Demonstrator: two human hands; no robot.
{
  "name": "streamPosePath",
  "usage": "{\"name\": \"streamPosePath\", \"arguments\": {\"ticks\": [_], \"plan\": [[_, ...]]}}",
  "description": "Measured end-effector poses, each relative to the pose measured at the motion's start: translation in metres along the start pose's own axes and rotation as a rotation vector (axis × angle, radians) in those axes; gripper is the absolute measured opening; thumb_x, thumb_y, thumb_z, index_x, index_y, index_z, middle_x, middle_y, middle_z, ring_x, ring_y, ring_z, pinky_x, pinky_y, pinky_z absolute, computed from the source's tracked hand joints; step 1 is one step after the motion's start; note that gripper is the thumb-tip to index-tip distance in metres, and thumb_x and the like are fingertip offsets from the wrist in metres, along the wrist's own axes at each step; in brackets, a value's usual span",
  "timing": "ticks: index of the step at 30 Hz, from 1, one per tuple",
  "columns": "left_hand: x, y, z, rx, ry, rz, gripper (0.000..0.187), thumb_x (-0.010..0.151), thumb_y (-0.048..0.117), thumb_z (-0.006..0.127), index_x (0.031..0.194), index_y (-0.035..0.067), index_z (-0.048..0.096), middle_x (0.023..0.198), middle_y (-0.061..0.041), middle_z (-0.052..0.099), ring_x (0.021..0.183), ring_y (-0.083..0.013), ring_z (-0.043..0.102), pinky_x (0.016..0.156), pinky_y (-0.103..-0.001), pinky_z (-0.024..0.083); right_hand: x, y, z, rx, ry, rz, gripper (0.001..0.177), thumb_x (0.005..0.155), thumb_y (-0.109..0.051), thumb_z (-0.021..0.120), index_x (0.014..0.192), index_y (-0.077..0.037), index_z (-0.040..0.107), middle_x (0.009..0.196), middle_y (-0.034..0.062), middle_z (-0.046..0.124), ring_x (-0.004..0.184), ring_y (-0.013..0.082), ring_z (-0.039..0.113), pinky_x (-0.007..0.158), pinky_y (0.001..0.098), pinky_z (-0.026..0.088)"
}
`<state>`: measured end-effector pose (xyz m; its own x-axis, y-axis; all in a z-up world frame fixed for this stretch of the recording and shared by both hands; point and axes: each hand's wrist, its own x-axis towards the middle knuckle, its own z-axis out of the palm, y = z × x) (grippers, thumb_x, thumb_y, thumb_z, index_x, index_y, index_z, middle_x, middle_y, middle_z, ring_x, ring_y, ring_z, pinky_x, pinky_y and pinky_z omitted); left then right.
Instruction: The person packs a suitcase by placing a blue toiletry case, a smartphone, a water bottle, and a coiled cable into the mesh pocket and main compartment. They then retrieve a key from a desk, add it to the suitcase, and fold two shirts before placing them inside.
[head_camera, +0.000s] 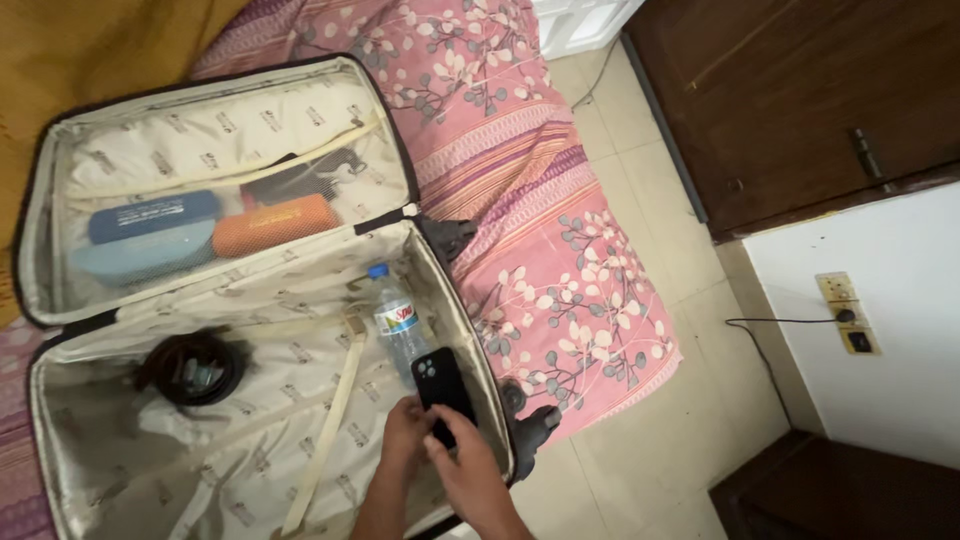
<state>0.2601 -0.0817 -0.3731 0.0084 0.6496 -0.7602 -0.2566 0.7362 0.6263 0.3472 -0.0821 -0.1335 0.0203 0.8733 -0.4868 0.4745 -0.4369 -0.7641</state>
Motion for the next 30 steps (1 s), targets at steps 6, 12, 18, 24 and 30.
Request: {"name": "streamPosePath", "arguments": {"ticks": [6, 12, 18, 24, 30], "plan": [[0.009, -0.01, 0.008, 0.071, 0.029, 0.011, 0.027, 0.086, 0.004, 0.076, 0.111, -0.004, 0.067, 0.089, -0.016, 0.072, 0.075, -0.0255, 0.067, 0.064, -0.039, 0.054, 0.005, 0.012, -0.002, -0.051, 0.008, -0.093, 0.048, 0.097, -0.024, 0.067, 0.14, -0.006, 0.056, 0.142, 0.0156, 0.062, 0.133, 0.0283, 0.058, 0.108, 0.0354, 0.044], [0.018, -0.015, 0.01, 0.479, -0.015, 0.151, 0.026, 0.081, 0.013, 0.077, 0.103, 0.0, 0.074, 0.092, -0.018, 0.078, 0.083, -0.0295, 0.075, 0.074, -0.042, 0.057, 0.005, 0.006, -0.009, -0.028, -0.003, 0.033, 0.051, 0.093, -0.026, 0.067, 0.141, -0.011, 0.056, 0.138, 0.0128, 0.065, 0.128, 0.0253, 0.063, 0.102, 0.0338, 0.05], [-0.002, 0.0, 0.006, 0.693, 0.032, 0.091, 0.036, 0.083, 0.03, 0.078, 0.099, -0.002, 0.077, 0.091, -0.023, 0.077, 0.09, -0.0357, 0.075, 0.08, -0.044, 0.057, 0.004, 0.016, -0.01, -0.082, 0.022, 0.011, 0.05, 0.094, -0.027, 0.068, 0.14, -0.011, 0.058, 0.133, 0.0142, 0.067, 0.124, 0.0258, 0.064, 0.101, 0.0346, 0.049], [-0.046, 0.041, -0.01, 0.306, 0.154, 0.196, 0.042, 0.09, 0.035, 0.074, 0.113, 0.0, 0.072, 0.094, -0.016, 0.078, 0.087, -0.0265, 0.073, 0.077, -0.038, 0.057, 0.01, 0.027, -0.017, -0.085, 0.025, -0.046, 0.049, 0.092, -0.027, 0.069, 0.138, -0.012, 0.06, 0.122, 0.0153, 0.072, 0.115, 0.0256, 0.068, 0.098, 0.034, 0.052], [-0.111, 0.087, -0.027, -0.31, 0.124, 0.147, 0.036, 0.097, 0.026, 0.067, 0.122, 0.001, 0.067, 0.103, -0.007, 0.073, 0.087, -0.0157, 0.067, 0.074, -0.029, 0.055, 0.0, 0.018, -0.036, -0.088, 0.003, -0.103, 0.048, 0.094, -0.026, 0.069, 0.138, -0.012, 0.061, 0.123, 0.0144, 0.072, 0.114, 0.0214, 0.068, 0.097, 0.0331, 0.052]]}}
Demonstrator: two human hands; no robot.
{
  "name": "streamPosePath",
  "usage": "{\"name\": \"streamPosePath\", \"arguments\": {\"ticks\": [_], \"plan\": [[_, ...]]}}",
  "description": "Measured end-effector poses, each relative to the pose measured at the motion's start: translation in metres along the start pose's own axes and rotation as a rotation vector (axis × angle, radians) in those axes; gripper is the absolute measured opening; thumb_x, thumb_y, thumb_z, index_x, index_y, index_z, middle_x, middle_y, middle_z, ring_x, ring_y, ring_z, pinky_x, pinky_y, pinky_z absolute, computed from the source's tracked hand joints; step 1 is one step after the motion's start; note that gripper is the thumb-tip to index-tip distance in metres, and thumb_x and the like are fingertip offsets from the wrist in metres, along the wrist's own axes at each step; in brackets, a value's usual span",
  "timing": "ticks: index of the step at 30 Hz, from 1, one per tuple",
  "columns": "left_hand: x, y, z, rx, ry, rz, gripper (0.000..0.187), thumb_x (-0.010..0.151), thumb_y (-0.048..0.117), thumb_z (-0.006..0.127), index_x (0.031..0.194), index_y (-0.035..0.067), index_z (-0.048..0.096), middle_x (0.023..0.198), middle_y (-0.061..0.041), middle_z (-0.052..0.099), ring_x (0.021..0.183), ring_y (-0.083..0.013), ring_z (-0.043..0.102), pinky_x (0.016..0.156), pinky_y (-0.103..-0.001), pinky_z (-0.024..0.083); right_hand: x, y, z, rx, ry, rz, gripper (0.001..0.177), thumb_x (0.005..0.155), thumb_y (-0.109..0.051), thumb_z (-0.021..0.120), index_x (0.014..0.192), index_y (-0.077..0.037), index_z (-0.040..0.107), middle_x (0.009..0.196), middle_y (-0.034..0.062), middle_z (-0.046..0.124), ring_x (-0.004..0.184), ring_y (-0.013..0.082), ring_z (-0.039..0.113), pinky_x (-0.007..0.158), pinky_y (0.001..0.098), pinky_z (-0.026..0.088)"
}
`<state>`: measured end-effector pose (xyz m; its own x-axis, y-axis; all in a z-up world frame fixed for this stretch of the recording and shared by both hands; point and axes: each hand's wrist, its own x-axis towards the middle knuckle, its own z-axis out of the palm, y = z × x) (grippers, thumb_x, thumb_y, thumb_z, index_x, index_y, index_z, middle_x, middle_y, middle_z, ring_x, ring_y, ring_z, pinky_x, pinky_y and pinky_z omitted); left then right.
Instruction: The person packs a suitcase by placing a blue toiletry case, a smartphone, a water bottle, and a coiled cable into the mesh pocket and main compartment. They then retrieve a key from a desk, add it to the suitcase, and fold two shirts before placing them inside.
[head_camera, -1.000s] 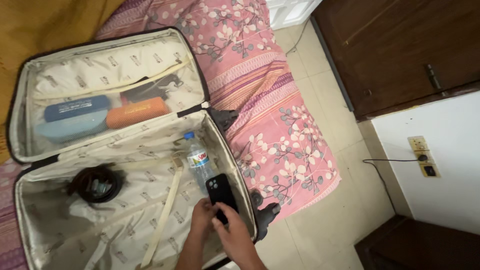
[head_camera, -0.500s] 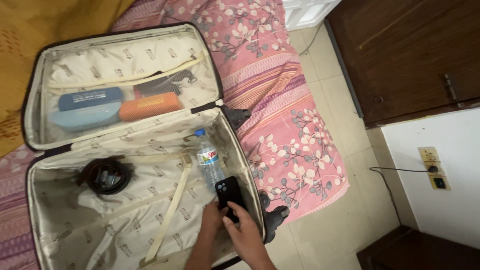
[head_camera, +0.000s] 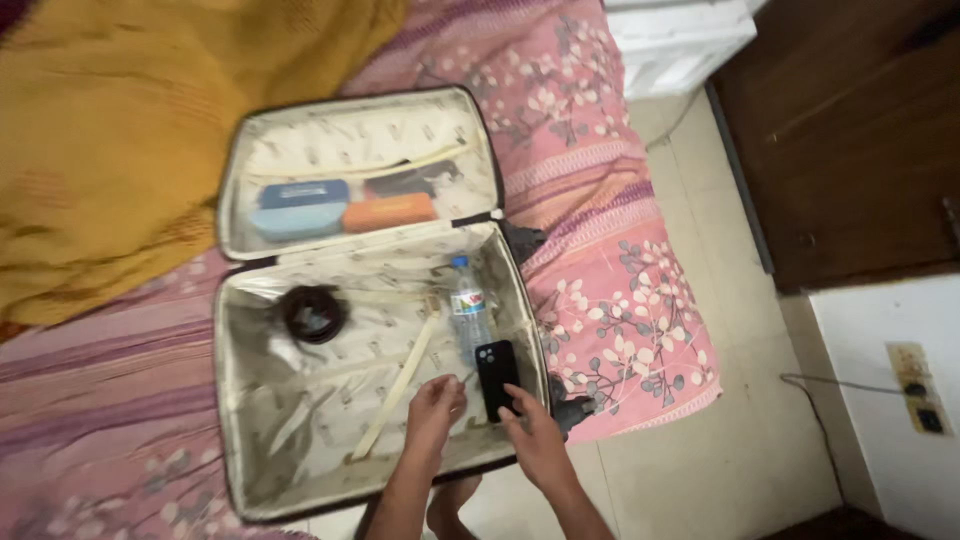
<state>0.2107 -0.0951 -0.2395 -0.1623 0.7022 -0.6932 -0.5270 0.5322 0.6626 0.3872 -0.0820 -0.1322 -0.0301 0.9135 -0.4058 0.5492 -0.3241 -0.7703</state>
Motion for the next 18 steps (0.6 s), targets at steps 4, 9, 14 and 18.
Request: {"name": "streamPosePath", "arguments": {"ticks": [4, 9, 14, 18], "plan": [[-0.055, 0.032, -0.009, -0.06, 0.007, -0.009, 0.037, 0.098, 0.029, 0.062, 0.125, 0.003, 0.065, 0.111, -0.005, 0.074, 0.096, -0.0145, 0.071, 0.079, -0.026, 0.056, -0.025, -0.024, -0.02, 0.064, -0.074, 0.036, 0.048, 0.094, -0.025, 0.067, 0.139, -0.013, 0.06, 0.119, 0.0122, 0.073, 0.109, 0.0181, 0.069, 0.093, 0.0315, 0.054], [-0.122, 0.065, -0.005, -0.062, -0.012, -0.027, 0.038, 0.1, 0.028, 0.063, 0.128, 0.003, 0.064, 0.117, -0.009, 0.072, 0.1, -0.0194, 0.067, 0.08, -0.028, 0.054, -0.053, -0.064, -0.044, 0.16, -0.152, 0.017, 0.044, 0.097, -0.023, 0.065, 0.139, -0.012, 0.062, 0.114, 0.0098, 0.075, 0.104, 0.0156, 0.069, 0.091, 0.0293, 0.054], [-0.165, 0.078, -0.008, -0.124, 0.011, -0.109, 0.039, 0.098, 0.027, 0.061, 0.128, 0.002, 0.062, 0.119, -0.014, 0.073, 0.105, -0.0237, 0.07, 0.085, -0.037, 0.062, -0.082, -0.077, -0.053, 0.177, -0.22, 0.035, 0.043, 0.098, -0.02, 0.063, 0.139, -0.01, 0.061, 0.107, 0.0079, 0.074, 0.095, 0.0137, 0.067, 0.084, 0.028, 0.054], [-0.179, 0.082, -0.011, -0.124, -0.033, -0.048, 0.039, 0.097, 0.028, 0.064, 0.127, 0.002, 0.064, 0.116, -0.015, 0.075, 0.103, -0.0253, 0.07, 0.086, -0.038, 0.06, -0.095, -0.083, -0.058, 0.232, -0.234, -0.002, 0.043, 0.098, -0.018, 0.063, 0.14, -0.008, 0.06, 0.108, 0.0074, 0.073, 0.095, 0.0128, 0.067, 0.085, 0.0273, 0.054]]}}
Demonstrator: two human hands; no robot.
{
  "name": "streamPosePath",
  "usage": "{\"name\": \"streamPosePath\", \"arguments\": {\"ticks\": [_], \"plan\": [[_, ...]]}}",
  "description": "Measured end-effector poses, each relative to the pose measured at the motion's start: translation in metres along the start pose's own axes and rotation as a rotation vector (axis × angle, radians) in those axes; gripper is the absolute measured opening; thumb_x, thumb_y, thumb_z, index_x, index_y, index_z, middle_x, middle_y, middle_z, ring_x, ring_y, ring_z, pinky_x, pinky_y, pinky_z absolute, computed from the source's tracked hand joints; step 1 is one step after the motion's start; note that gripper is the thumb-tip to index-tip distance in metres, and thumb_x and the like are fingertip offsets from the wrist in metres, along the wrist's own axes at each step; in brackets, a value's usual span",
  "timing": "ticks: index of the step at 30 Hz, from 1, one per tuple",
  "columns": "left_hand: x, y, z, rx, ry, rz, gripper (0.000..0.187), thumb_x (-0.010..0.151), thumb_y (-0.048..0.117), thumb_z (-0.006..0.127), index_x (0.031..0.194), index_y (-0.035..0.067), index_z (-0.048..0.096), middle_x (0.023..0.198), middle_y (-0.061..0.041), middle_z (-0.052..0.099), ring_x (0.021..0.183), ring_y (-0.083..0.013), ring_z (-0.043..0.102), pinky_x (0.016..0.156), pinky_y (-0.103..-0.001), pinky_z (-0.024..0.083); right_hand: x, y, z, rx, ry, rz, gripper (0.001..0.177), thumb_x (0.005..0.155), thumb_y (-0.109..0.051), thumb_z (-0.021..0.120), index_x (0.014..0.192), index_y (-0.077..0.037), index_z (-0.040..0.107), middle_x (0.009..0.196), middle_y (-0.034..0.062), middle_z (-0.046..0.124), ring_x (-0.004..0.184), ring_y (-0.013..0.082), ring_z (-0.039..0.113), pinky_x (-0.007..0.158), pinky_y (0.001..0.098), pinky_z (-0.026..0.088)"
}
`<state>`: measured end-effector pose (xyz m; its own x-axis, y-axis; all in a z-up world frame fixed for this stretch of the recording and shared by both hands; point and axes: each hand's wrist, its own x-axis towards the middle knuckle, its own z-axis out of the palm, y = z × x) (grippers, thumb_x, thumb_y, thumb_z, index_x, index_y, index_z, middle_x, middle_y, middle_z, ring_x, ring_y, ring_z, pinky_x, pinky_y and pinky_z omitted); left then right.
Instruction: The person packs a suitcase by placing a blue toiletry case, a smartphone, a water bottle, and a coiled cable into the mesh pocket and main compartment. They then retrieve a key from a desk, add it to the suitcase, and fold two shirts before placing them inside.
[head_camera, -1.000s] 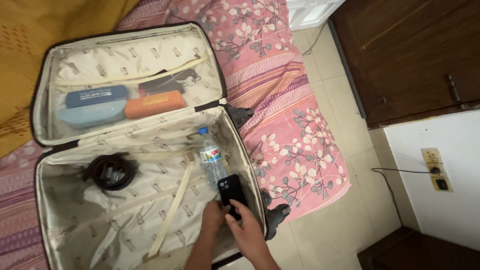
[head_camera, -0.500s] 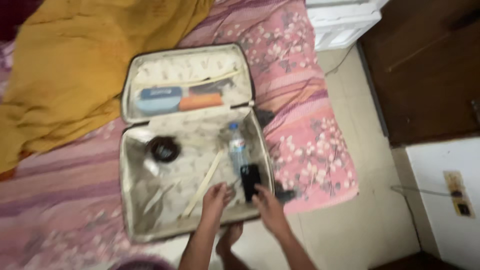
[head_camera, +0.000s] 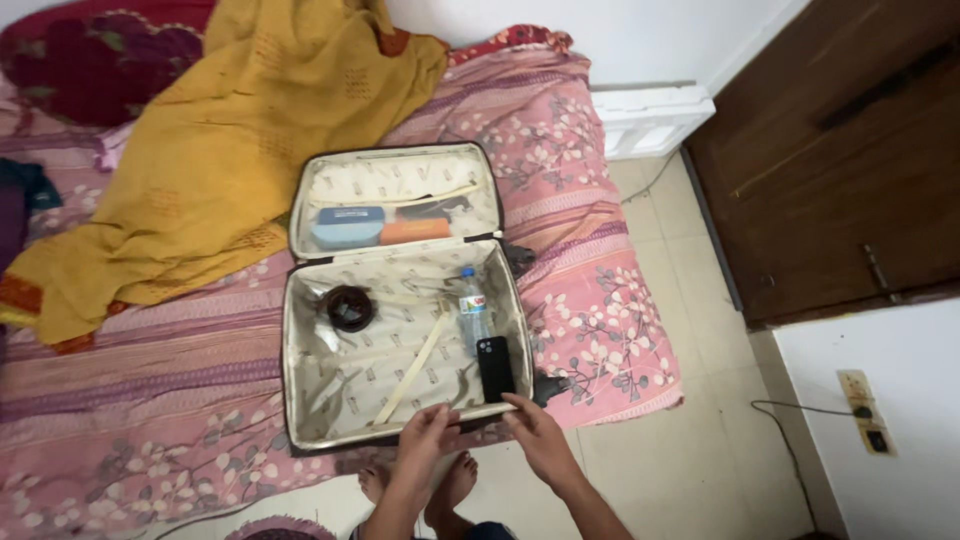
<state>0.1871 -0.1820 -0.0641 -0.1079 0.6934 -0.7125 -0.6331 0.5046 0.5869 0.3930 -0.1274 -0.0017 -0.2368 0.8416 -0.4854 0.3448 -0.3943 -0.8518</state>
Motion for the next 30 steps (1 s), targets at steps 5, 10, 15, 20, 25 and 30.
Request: {"name": "streamPosePath", "arguments": {"ticks": [5, 10, 15, 20, 25, 30], "plan": [[-0.017, 0.026, -0.012, 0.079, -0.027, 0.034, 0.037, 0.098, 0.031, 0.063, 0.123, 0.003, 0.066, 0.116, -0.009, 0.075, 0.102, -0.0205, 0.07, 0.089, -0.037, 0.058, -0.01, -0.024, 0.01, -0.015, 0.091, -0.043, 0.041, 0.099, -0.018, 0.061, 0.138, -0.007, 0.063, 0.125, 0.0056, 0.073, 0.111, 0.0121, 0.066, 0.096, 0.0283, 0.051], [-0.023, 0.064, -0.027, 0.183, 0.028, 0.058, 0.036, 0.099, 0.032, 0.061, 0.125, 0.008, 0.065, 0.118, -0.006, 0.076, 0.101, -0.0171, 0.071, 0.087, -0.033, 0.054, -0.006, -0.054, 0.035, 0.027, 0.101, -0.042, 0.042, 0.098, -0.018, 0.06, 0.138, -0.007, 0.062, 0.133, 0.0048, 0.07, 0.118, 0.0149, 0.067, 0.101, 0.0298, 0.05], [-0.031, 0.072, -0.041, 0.078, 0.069, 0.123, 0.037, 0.1, 0.032, 0.062, 0.126, 0.006, 0.065, 0.117, -0.009, 0.075, 0.098, -0.0185, 0.069, 0.084, -0.033, 0.052, 0.009, -0.075, 0.056, 0.134, -0.063, -0.046, 0.043, 0.099, -0.02, 0.06, 0.14, -0.006, 0.059, 0.133, 0.0071, 0.07, 0.117, 0.019, 0.069, 0.101, 0.0319, 0.051], [-0.039, 0.067, -0.037, -0.064, 0.221, 0.154, 0.037, 0.098, 0.032, 0.06, 0.126, 0.008, 0.064, 0.117, -0.008, 0.076, 0.099, -0.0185, 0.071, 0.085, -0.033, 0.054, 0.038, -0.089, 0.057, -0.031, -0.251, 0.013, 0.044, 0.099, -0.021, 0.057, 0.141, -0.009, 0.058, 0.132, 0.0072, 0.072, 0.114, 0.0193, 0.071, 0.091, 0.033, 0.049], [-0.052, 0.063, -0.021, -0.276, 0.389, 0.268, 0.038, 0.098, 0.033, 0.062, 0.127, 0.008, 0.064, 0.118, -0.008, 0.075, 0.1, -0.0193, 0.071, 0.085, -0.033, 0.054, 0.086, -0.091, 0.048, -0.074, -0.549, -0.122, 0.043, 0.1, -0.02, 0.058, 0.139, -0.003, 0.058, 0.128, 0.013, 0.072, 0.111, 0.0243, 0.072, 0.098, 0.0345, 0.055], [-0.071, 0.05, -0.01, -0.481, 0.54, 0.421, 0.037, 0.098, 0.035, 0.062, 0.125, 0.01, 0.065, 0.116, -0.007, 0.076, 0.098, -0.0176, 0.071, 0.084, -0.032, 0.055, 0.132, -0.089, 0.051, -0.19, -0.771, -0.19, 0.043, 0.099, -0.019, 0.059, 0.138, -0.001, 0.058, 0.126, 0.0153, 0.073, 0.107, 0.0269, 0.074, 0.094, 0.0363, 0.057]]}}
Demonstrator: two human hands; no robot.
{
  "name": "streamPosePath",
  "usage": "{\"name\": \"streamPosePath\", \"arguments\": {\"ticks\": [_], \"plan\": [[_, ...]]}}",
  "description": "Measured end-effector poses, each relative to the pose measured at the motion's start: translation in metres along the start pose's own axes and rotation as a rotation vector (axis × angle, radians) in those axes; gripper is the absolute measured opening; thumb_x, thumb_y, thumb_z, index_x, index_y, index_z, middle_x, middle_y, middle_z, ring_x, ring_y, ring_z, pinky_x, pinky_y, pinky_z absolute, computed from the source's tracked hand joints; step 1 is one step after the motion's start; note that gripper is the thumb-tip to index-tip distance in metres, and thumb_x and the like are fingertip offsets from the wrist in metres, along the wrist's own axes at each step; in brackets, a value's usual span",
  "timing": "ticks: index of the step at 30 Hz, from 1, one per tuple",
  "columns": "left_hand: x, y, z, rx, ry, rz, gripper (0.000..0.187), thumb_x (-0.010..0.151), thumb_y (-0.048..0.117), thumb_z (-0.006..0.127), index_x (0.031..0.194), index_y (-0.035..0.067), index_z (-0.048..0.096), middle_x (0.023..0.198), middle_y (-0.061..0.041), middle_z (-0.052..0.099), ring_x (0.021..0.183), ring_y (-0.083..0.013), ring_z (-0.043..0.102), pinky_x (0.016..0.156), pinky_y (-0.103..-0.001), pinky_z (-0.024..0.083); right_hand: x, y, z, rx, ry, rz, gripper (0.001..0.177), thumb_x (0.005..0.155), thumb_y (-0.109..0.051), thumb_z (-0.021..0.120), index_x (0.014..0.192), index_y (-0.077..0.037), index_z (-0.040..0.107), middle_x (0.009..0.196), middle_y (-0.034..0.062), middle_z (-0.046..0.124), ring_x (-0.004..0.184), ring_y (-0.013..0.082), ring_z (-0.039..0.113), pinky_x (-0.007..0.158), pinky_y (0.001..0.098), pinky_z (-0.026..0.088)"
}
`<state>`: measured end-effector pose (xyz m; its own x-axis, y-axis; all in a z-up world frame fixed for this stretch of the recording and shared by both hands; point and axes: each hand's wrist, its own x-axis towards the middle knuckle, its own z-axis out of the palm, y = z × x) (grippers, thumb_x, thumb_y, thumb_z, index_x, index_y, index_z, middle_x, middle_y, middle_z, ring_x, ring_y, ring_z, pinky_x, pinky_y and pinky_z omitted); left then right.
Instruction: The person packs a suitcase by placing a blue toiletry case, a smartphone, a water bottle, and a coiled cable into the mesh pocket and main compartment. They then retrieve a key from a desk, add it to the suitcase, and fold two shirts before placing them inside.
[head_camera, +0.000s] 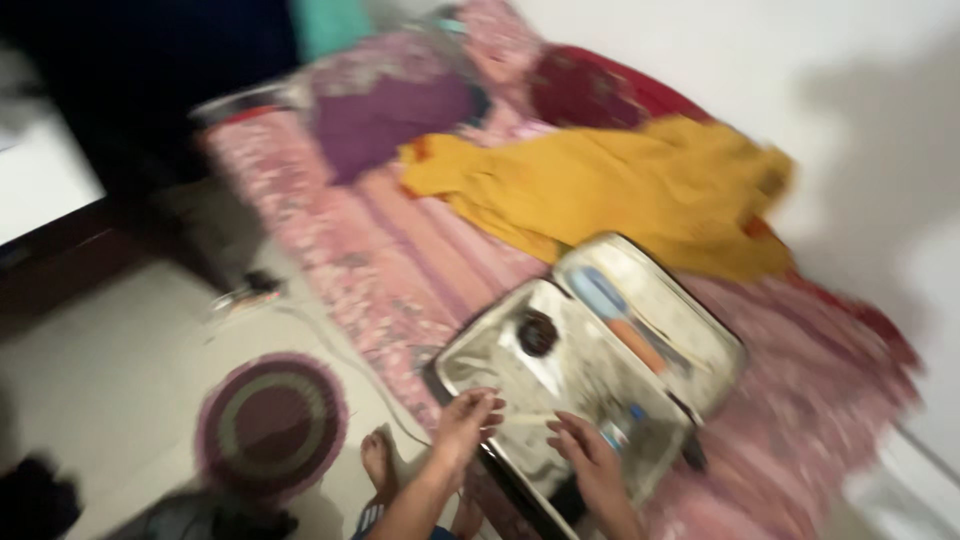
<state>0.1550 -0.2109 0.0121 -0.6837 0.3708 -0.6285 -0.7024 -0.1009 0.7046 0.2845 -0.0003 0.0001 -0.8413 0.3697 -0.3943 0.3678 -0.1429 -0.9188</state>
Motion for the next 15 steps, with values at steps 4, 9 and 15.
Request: {"name": "streamPosePath", "arguments": {"ticks": [4, 9, 15], "plan": [[-0.007, -0.001, -0.013, -0.195, 0.11, 0.096, 0.034, 0.099, 0.034, 0.063, 0.121, 0.008, 0.065, 0.112, -0.006, 0.075, 0.093, -0.0152, 0.068, 0.081, -0.033, 0.053, 0.032, 0.011, 0.0, -0.091, -0.117, 0.01, 0.044, 0.1, -0.022, 0.058, 0.138, -0.002, 0.059, 0.126, 0.0147, 0.074, 0.106, 0.0263, 0.075, 0.092, 0.0365, 0.056], [-0.034, 0.003, -0.056, -0.289, 0.252, 0.126, 0.03, 0.099, 0.034, 0.063, 0.116, 0.01, 0.067, 0.107, -0.005, 0.075, 0.089, -0.015, 0.067, 0.08, -0.032, 0.054, 0.06, 0.028, 0.035, -0.135, -0.31, 0.026, 0.048, 0.099, -0.026, 0.058, 0.141, -0.005, 0.057, 0.128, 0.0133, 0.073, 0.104, 0.0245, 0.074, 0.092, 0.0377, 0.057], [-0.078, 0.009, -0.104, -0.372, 0.398, 0.155, 0.028, 0.099, 0.032, 0.061, 0.115, 0.011, 0.066, 0.11, -0.003, 0.076, 0.095, -0.0152, 0.069, 0.085, -0.033, 0.055, 0.079, 0.034, 0.093, -0.183, -0.472, 0.039, 0.046, 0.098, -0.025, 0.058, 0.141, -0.007, 0.058, 0.13, 0.0118, 0.073, 0.105, 0.0226, 0.074, 0.094, 0.037, 0.057]]}}
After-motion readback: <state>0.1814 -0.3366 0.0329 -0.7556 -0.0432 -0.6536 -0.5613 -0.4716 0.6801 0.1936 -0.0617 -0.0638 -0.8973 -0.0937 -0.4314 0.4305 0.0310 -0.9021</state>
